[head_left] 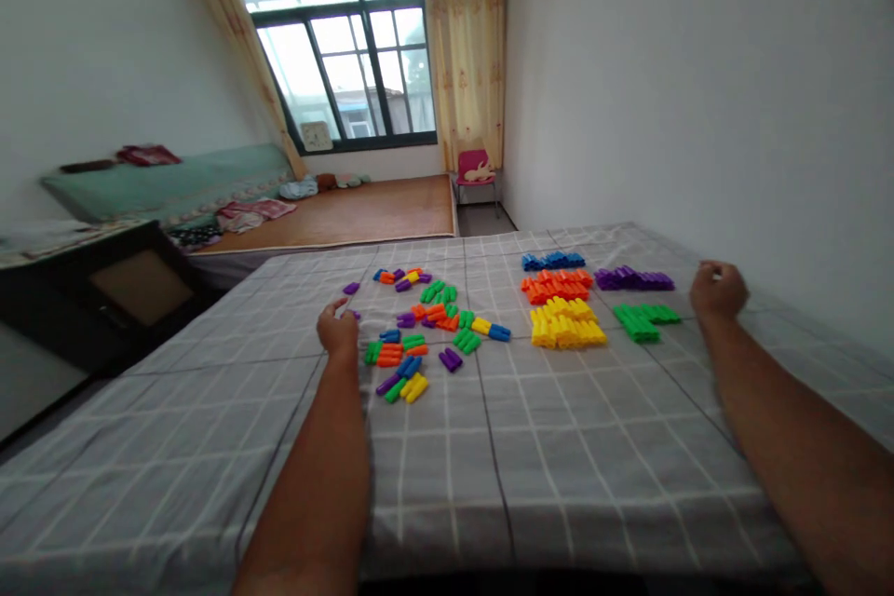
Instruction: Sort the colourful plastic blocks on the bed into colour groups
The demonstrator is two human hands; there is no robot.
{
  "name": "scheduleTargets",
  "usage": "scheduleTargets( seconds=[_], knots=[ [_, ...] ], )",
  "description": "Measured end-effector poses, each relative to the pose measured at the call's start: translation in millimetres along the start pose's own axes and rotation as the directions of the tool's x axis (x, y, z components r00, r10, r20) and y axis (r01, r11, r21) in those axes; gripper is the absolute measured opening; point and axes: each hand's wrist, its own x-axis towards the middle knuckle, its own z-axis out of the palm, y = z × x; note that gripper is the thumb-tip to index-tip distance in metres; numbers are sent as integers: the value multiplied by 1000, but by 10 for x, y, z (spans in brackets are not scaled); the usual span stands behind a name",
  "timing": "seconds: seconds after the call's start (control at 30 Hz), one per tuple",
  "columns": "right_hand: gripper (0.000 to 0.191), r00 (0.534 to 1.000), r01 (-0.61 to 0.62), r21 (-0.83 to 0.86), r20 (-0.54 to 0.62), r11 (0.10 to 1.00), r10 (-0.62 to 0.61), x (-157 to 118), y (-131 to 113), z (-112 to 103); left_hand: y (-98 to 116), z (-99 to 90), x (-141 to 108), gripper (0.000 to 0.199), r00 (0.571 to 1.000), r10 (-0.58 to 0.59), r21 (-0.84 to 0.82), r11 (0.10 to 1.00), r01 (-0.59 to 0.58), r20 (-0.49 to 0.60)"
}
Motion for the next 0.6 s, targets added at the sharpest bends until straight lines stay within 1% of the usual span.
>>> scheduleTargets(
  seconds=[0.07,0.1,0.17,0.2,0.27,0.3,0.33,0.37,0.4,0.43,0.47,0.5,0.53,0.57,0.6],
  knots=[
    [36,991,133,62,-42,989,-130,-52,-337,-82,14,14,-22,46,999,-15,5,1000,15,44],
    [35,977,211,104,-50,972,-207,-103,-570,-119,23,29,-37,46,996,-4,12,1000,3,86],
    [33,934,351,208,-14,913,-357,-269,-1132,-174,40,73,-77,45,985,20,19,1000,-24,170],
    [33,898,414,274,34,868,-439,-385,-1443,-185,49,96,-103,45,976,31,11,999,-34,217],
    [31,811,486,391,132,782,-570,-681,-2073,-157,70,137,-159,43,955,65,-39,998,-56,290],
    [31,739,513,452,200,730,-643,-858,-2374,-115,83,151,-188,42,948,79,-76,995,-58,309],
    [31,652,540,506,255,673,-715,-1048,-2657,-52,97,161,-215,40,944,88,-117,992,-53,317],
    [31,547,565,555,301,610,-781,-1248,-2917,29,112,165,-237,39,946,86,-155,987,-39,314],
    [32,430,593,598,332,539,-840,-1451,-3154,129,126,166,-255,38,950,76,-190,982,-18,301],
    [32,311,617,634,347,466,-885,-1652,-3369,243,139,164,-265,37,958,56,-220,975,8,281],
    [33,205,632,660,362,405,-910,-1845,-3563,369,149,160,-268,36,967,29,-248,968,37,254],
    [34,124,639,675,382,368,-916,-2023,-3741,503,155,156,-265,35,974,0,-279,958,65,225],
    [36,71,645,676,412,356,-909,-2183,-3905,642,157,153,-256,35,980,-31,-313,945,93,196],
    [38,46,652,662,452,369,-891,-2322,-4059,783,156,152,-243,34,984,-66,-349,929,122,168],
    [41,47,660,635,499,402,-865,-2438,-4204,922,151,152,-227,34,984,-100,-385,911,149,145]
  ],
)
